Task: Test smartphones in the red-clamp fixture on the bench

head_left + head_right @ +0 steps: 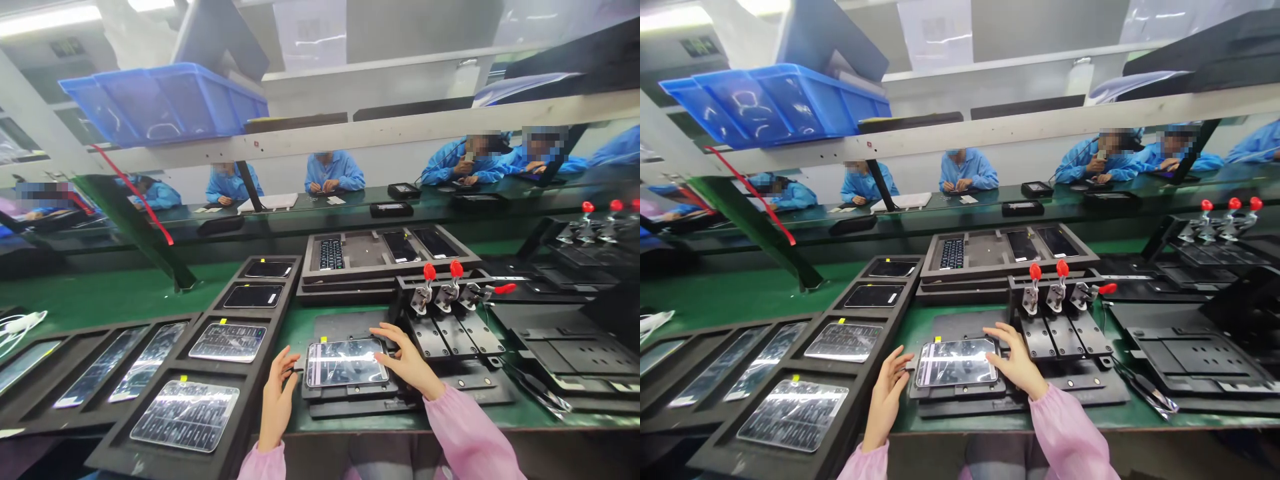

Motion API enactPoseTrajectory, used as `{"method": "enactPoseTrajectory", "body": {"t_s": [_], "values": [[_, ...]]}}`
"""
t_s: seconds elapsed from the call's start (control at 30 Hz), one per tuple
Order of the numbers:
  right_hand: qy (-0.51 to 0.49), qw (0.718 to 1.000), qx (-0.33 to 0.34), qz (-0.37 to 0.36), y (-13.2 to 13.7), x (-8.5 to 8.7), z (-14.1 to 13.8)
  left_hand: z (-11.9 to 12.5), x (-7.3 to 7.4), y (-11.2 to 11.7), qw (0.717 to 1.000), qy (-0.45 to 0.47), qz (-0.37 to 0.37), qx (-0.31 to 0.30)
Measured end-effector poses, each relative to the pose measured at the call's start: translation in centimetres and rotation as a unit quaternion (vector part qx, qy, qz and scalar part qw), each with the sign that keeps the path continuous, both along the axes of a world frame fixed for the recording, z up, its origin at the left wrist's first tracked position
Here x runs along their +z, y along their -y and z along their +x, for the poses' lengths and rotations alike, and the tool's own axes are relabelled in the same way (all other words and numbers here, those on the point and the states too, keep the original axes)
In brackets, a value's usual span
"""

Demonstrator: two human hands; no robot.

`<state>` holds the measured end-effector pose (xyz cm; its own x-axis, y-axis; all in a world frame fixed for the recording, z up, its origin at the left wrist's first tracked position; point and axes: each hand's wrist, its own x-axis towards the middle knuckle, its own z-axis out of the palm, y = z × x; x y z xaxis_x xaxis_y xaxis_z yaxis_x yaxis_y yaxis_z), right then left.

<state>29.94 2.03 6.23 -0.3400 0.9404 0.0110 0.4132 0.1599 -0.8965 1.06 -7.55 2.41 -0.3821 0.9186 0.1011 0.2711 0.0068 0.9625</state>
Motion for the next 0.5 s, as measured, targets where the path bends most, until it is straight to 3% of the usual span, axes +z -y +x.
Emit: {"method": "enactPoseTrajectory", "body": {"t_s": [0.5], "values": [[-0.003,1.0,-0.013,0.007,0.29,0.66,-0.21,0.14,0.31,0.07,1.0,-0.011,-0.004,-0.001]]}}
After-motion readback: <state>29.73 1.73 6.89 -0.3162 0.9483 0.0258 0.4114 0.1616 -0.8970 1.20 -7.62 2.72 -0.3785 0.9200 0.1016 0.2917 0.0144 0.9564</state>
